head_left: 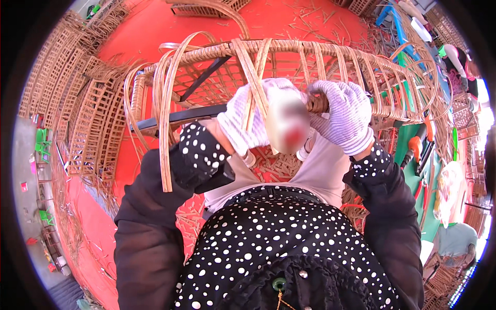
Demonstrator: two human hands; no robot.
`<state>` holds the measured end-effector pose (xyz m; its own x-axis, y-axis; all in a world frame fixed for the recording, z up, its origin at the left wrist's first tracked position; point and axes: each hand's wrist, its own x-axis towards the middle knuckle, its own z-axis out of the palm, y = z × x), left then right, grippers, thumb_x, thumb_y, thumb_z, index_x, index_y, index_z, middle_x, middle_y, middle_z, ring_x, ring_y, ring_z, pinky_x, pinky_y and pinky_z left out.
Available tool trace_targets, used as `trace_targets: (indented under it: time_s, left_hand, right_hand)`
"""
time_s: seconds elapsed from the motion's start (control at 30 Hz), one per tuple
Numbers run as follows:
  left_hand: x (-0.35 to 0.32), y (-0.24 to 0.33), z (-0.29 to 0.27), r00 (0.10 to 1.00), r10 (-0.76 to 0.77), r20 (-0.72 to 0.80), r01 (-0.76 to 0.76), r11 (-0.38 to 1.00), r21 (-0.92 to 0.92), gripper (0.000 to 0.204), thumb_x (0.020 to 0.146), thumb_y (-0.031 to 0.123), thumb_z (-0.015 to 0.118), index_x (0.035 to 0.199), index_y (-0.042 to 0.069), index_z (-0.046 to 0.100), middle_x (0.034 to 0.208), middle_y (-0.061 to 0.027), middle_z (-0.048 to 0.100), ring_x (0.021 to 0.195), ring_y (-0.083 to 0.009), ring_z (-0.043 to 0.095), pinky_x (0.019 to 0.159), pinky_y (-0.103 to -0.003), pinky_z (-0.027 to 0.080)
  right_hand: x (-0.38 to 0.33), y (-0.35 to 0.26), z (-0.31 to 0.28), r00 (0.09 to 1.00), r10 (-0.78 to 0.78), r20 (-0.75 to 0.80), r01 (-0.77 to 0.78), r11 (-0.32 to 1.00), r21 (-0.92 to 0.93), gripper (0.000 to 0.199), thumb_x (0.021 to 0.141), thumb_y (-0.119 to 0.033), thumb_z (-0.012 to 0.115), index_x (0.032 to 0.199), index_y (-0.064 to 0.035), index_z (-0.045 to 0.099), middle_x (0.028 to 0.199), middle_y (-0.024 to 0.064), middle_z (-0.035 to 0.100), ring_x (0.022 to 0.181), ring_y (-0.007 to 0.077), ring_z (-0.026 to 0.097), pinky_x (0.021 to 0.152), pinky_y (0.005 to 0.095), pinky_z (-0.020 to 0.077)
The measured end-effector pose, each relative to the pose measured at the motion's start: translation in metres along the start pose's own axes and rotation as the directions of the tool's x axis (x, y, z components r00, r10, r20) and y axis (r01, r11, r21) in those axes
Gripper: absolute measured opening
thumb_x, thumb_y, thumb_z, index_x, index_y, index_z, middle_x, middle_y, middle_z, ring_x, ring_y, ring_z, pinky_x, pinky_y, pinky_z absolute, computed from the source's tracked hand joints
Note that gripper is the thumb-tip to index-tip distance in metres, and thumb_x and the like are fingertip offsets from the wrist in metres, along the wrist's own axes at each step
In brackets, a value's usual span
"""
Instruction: Constructing and weaving a bamboo or rattan furniture frame using manual manipulation, pliers, and a pneumatic staple gun.
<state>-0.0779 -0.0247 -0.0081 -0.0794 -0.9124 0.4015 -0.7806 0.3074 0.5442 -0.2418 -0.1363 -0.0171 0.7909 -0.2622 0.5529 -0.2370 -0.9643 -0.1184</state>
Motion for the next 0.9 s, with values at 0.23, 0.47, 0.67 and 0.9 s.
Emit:
trace_targets:
  time_s: [0.23, 0.47, 0.67, 0.9]
  left_hand:
    - [0.001, 0.010, 0.015, 0.978, -0.045, -0.205, 0.060, 0.996, 0.071, 0.017, 0.070, 0.013, 0.068, 0.084, 0.004, 0.064, 0.081, -0.0112, 0.062, 0.073, -0.0276, 0.060, 0.065, -0.035, 0.049]
    - [0.009, -0.008, -0.011, 0.982, -0.078, 0.174, 0.124, 0.954, -0.271, 0.029, 0.072, -0.001, 0.060, 0.100, -0.003, 0.061, 0.093, -0.0128, 0.063, 0.086, -0.0221, 0.061, 0.077, -0.032, 0.049]
    - [0.016, -0.007, -0.015, 0.897, -0.279, 0.343, 0.422, 0.773, -0.473, 0.032, 0.072, -0.005, 0.057, 0.104, -0.005, 0.058, 0.098, -0.0122, 0.062, 0.088, -0.0199, 0.060, 0.078, -0.030, 0.049]
    - [-0.012, 0.009, 0.023, 0.969, 0.168, -0.180, -0.105, 0.942, 0.318, 0.029, 0.070, 0.006, 0.060, 0.099, 0.004, 0.062, 0.098, -0.0105, 0.058, 0.090, -0.0282, 0.057, 0.079, -0.040, 0.046]
  right_hand:
    - [0.002, -0.001, -0.005, 0.997, 0.001, 0.082, -0.001, 1.000, 0.002, 0.045, 0.060, -0.036, 0.074, 0.095, -0.0158, 0.056, 0.073, 0.0006, 0.057, 0.072, 0.0216, 0.056, 0.073, 0.0367, 0.0409]
    - [-0.007, -0.013, 0.016, 0.975, 0.036, -0.220, -0.053, 0.996, -0.072, 0.040, 0.057, -0.031, 0.075, 0.090, -0.0152, 0.058, 0.075, 0.0018, 0.057, 0.083, 0.0211, 0.055, 0.098, 0.0448, 0.0255]
    - [-0.006, -0.013, 0.015, 0.965, 0.059, -0.256, -0.076, 0.996, -0.056, 0.039, 0.056, -0.026, 0.075, 0.089, -0.0130, 0.060, 0.077, 0.0023, 0.058, 0.082, 0.0208, 0.056, 0.101, 0.0466, 0.0250]
    - [-0.008, -0.015, 0.013, 0.960, 0.023, -0.280, -0.050, 0.995, -0.091, 0.044, 0.056, -0.033, 0.074, 0.092, -0.0123, 0.059, 0.078, 0.0000, 0.057, 0.080, 0.0208, 0.056, 0.102, 0.0492, 0.0232]
